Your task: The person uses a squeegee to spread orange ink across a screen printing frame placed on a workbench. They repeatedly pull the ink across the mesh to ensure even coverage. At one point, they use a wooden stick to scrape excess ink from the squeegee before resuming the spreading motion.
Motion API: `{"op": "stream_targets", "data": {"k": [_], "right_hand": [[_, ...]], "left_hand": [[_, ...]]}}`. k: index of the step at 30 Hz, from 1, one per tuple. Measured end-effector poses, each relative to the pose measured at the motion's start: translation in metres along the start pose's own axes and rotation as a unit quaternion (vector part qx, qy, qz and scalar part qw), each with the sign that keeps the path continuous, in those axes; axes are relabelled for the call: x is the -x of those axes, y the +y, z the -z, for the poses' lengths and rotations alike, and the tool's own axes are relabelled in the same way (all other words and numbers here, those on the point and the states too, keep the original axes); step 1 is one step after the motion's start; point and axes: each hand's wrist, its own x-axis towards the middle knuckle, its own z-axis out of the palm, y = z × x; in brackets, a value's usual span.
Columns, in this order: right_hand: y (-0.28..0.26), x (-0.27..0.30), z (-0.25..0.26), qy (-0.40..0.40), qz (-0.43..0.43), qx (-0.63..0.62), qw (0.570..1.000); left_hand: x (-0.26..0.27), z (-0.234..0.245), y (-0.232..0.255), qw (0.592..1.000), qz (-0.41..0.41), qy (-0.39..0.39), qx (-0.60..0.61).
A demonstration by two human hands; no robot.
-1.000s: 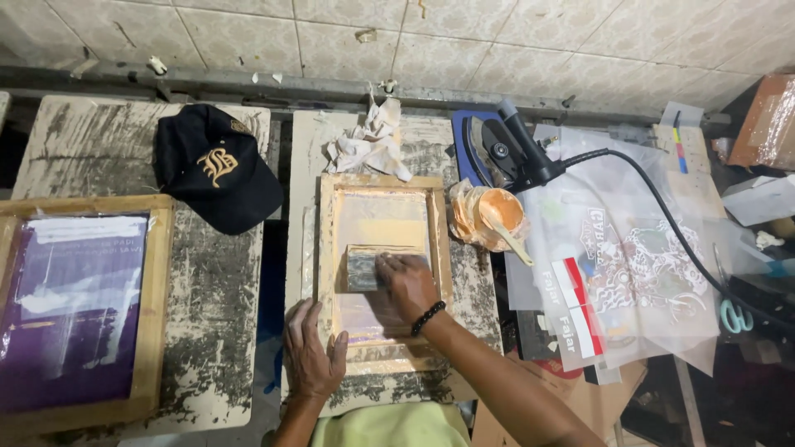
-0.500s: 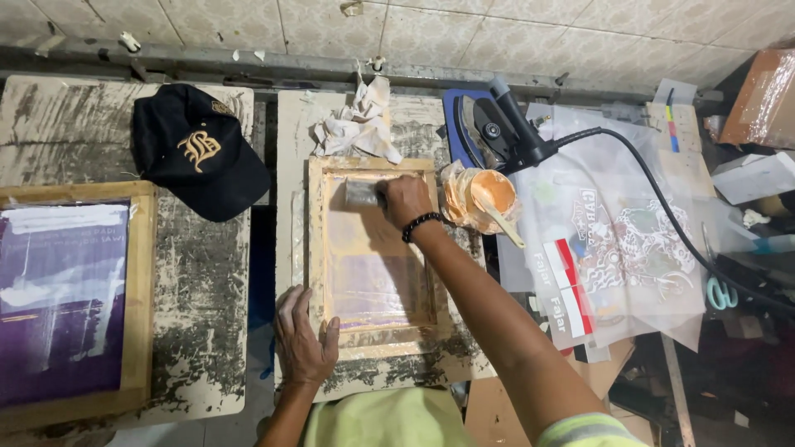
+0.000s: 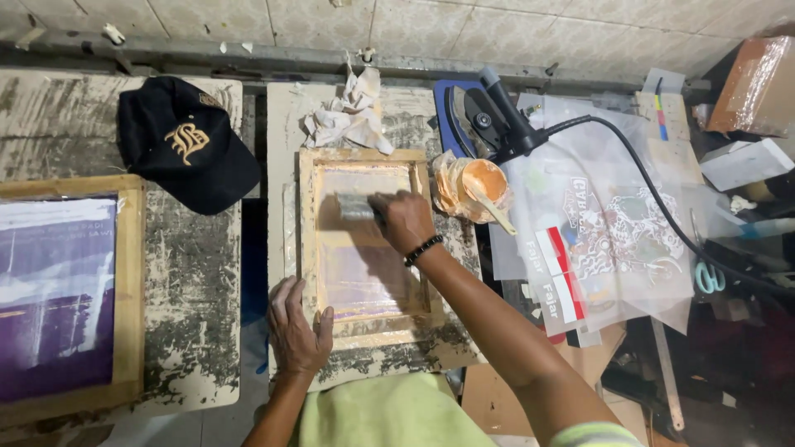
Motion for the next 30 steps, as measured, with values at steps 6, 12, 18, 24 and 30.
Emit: {"op": "stream_targets", "data": {"k": [6,12,18,24,30], "right_hand": [[-0.041,0.031,-0.009,-0.128,-0.197,-0.162,0.958],[-0.021,0.026,0.025,-0.123,-0.026,-0.02,0.992],[0.049,-0.055,-0.023,-0.045,-0.047,0.05,0.997],[0.057,-0.045,-0.051,-0.063,-0.003,0.063,0.996],[0.02,0.051,-0.038,-0.137,0.025,0.082,0.987]], "left_hand": [[-0.002,0.0,0.0,1.0,-0.005,0.013,-0.006],[-0.007,0.002,0.001,1.0,-0.013,-0.003,-0.004],[-0.004,0.002,0.002,1.0,-0.007,0.001,-0.009],[0.003,-0.009,-0.01,1.0,0.002,0.012,-0.027],[0.008,-0.015,-0.017,0.999,-0.002,0.016,-0.048]]}}
